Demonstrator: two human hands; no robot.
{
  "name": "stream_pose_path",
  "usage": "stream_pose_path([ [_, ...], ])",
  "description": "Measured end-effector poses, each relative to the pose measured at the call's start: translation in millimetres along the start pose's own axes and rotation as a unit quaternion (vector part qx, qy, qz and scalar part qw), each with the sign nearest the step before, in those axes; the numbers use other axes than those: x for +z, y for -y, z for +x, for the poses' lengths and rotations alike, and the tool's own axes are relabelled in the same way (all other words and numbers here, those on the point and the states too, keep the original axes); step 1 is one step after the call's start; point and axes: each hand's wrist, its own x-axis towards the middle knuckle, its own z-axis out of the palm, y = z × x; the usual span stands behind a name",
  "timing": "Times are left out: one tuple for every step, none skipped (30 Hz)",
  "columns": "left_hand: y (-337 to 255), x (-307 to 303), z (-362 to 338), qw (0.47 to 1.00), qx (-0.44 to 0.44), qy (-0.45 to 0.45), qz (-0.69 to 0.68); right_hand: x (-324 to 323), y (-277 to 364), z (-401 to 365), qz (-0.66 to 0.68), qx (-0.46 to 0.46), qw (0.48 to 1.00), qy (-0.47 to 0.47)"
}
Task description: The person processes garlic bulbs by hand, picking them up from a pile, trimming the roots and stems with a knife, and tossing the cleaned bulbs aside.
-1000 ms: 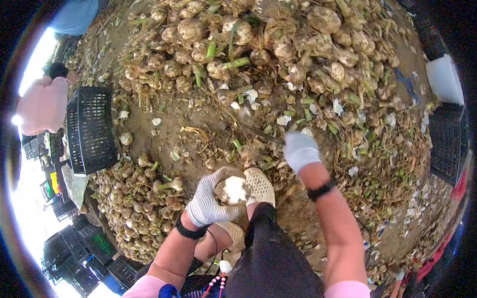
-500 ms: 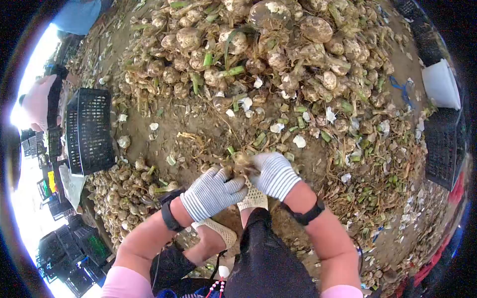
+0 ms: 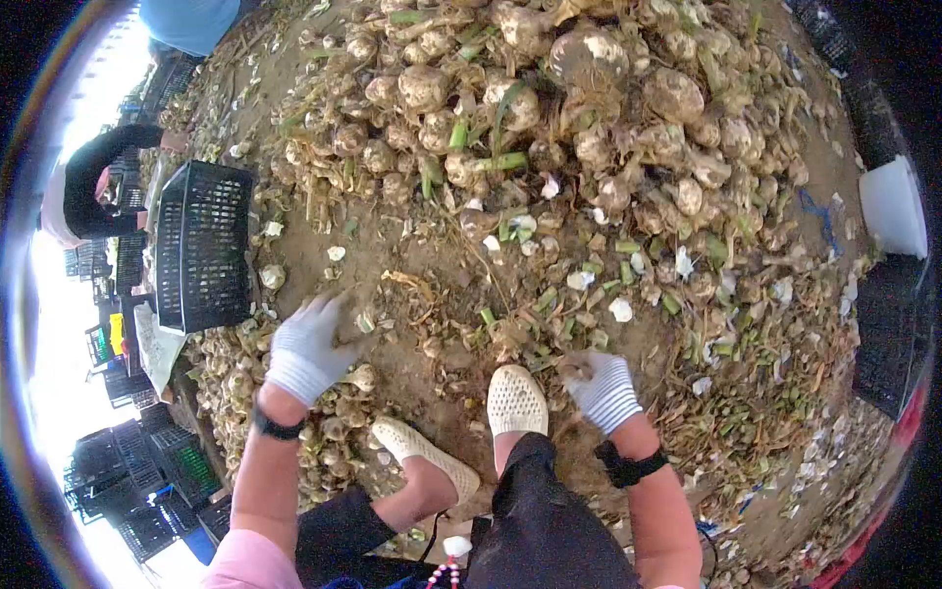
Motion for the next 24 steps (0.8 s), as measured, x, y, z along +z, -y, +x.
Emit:
stream_pose_path([
  [-13,9,23,0.996,0.051,-0.065,-0.034,-4,23,-1,0.037,0.034,0.998,0.023],
  [-29,14,45,0.986,0.106,-0.13,-0.019,-2,22,3,0.0,0.008,1.0,0.013],
  [-44,19,72,0.968,0.161,-0.194,-0.005,0,19,6,-0.037,-0.017,0.999,0.003],
  [-57,29,107,0.956,0.181,-0.229,0.007,-2,16,6,-0.042,-0.012,0.999,0.003],
  [-71,34,142,0.943,0.201,-0.263,0.018,-5,13,4,-0.06,-0.039,0.997,0.001],
  [-89,27,168,0.965,0.16,-0.204,0.031,-8,10,2,-0.077,-0.065,0.995,-0.002],
  [-101,19,191,0.981,0.119,-0.145,0.045,-11,8,-1,-0.081,-0.059,0.995,-0.005],
  [-104,16,214,0.989,0.1,-0.092,0.063,-14,5,-4,-0.088,-0.051,0.995,0.001],
  [-108,15,231,0.993,0.081,-0.038,0.082,-17,4,-7,-0.094,-0.041,0.995,0.008],
  [-113,11,238,0.996,0.059,-0.007,0.059,-22,8,-9,-0.123,0.002,0.992,0.017],
  [-114,14,238,0.996,0.065,-0.005,0.062,-24,7,-13,-0.119,0.007,0.993,0.014],
  [-110,18,235,0.996,0.042,0.013,0.083,-25,4,-17,-0.122,0.007,0.993,0.0],
  [-103,22,232,0.994,0.016,0.026,0.104,-26,5,-16,-0.125,0.003,0.992,-0.015],
  [-93,18,212,0.998,0.019,-0.042,0.051,-29,17,-15,-0.147,0.012,0.989,0.001],
  [-83,9,198,1.0,-0.009,0.017,0.01,-27,19,-11,-0.143,0.01,0.99,0.001],
  [-76,-5,182,0.992,-0.071,0.092,-0.058,-24,20,-10,-0.136,0.0,0.991,0.002],
  [-37,40,190,0.982,-0.088,0.076,-0.152,-20,19,-11,-0.128,-0.008,0.992,0.007],
  [-17,79,176,0.92,-0.142,0.04,-0.364,-6,-13,-7,-0.082,-0.056,0.995,0.0],
  [8,135,173,0.901,-0.12,-0.078,-0.411,-3,-7,-6,-0.079,-0.06,0.995,0.007],
  [20,157,162,0.912,-0.189,-0.078,-0.356,-3,4,-1,-0.082,-0.048,0.995,0.018],
  [31,180,152,0.914,-0.258,-0.072,-0.304,-4,16,3,-0.087,-0.034,0.995,0.029],
  [38,183,138,0.908,-0.267,-0.074,-0.314,-6,30,4,-0.092,-0.025,0.995,0.027],
  [46,186,126,0.903,-0.275,-0.077,-0.322,-4,31,5,-0.092,-0.028,0.995,0.032],
  [52,189,115,0.902,-0.28,-0.079,-0.32,-1,32,6,-0.067,-0.03,0.997,0.027],
])
